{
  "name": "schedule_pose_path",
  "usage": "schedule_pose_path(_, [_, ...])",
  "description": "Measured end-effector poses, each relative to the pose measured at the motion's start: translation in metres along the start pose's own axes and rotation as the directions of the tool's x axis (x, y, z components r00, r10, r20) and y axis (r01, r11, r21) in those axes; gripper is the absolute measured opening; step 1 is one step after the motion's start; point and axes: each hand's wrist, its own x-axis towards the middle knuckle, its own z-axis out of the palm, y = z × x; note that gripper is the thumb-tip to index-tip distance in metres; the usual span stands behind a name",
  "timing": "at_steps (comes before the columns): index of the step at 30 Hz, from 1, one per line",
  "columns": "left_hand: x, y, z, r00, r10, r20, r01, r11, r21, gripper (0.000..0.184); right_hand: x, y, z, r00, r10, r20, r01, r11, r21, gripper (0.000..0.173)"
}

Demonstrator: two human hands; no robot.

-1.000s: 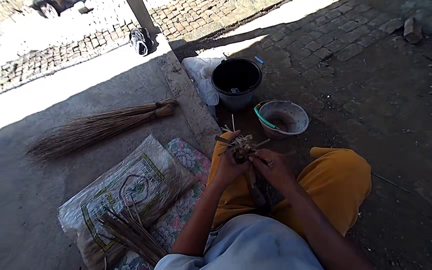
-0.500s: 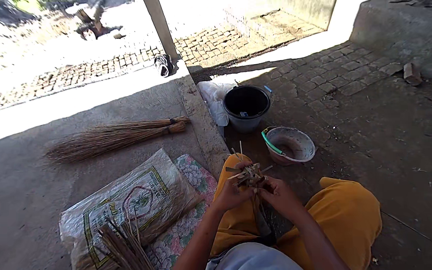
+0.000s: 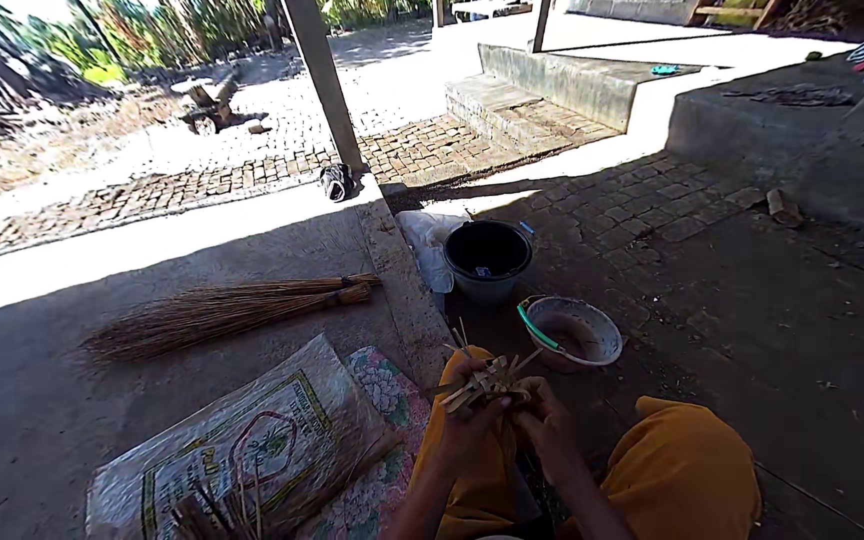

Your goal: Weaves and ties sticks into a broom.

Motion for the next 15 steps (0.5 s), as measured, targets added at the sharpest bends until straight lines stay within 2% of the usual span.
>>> schedule_pose_path(3, [0.003,0.001,-0.003,1.000,0.002,-0.018,-0.003,1.000,-0.023,0.058,0.000,-0.004,-0.003,0.997,0.076,0.011,-0.077,0.997,0.009,0.036])
schedule_pose_path(8, [0.019,0.015,-0.014,0.973,-0.085,-0.215,0.064,0.993,-0.102,0.054,-0.004,-0.008,-0.010,0.975,0.166,0.146,-0.162,0.986,-0.040,0.033])
schedule_pose_path(12, [0.023,0.026,-0.017,0.959,-0.220,-0.175,0.168,0.947,-0.274,0.050,0.001,-0.019,-0.019,0.987,0.035,0.157,-0.015,0.991,-0.130,0.019])
schedule_pose_path(15, [0.023,0.029,-0.016,0.946,-0.303,-0.115,0.261,0.924,-0.281,0.049,0.007,-0.032,-0.027,0.978,-0.135,0.159,0.166,0.965,-0.204,0.018])
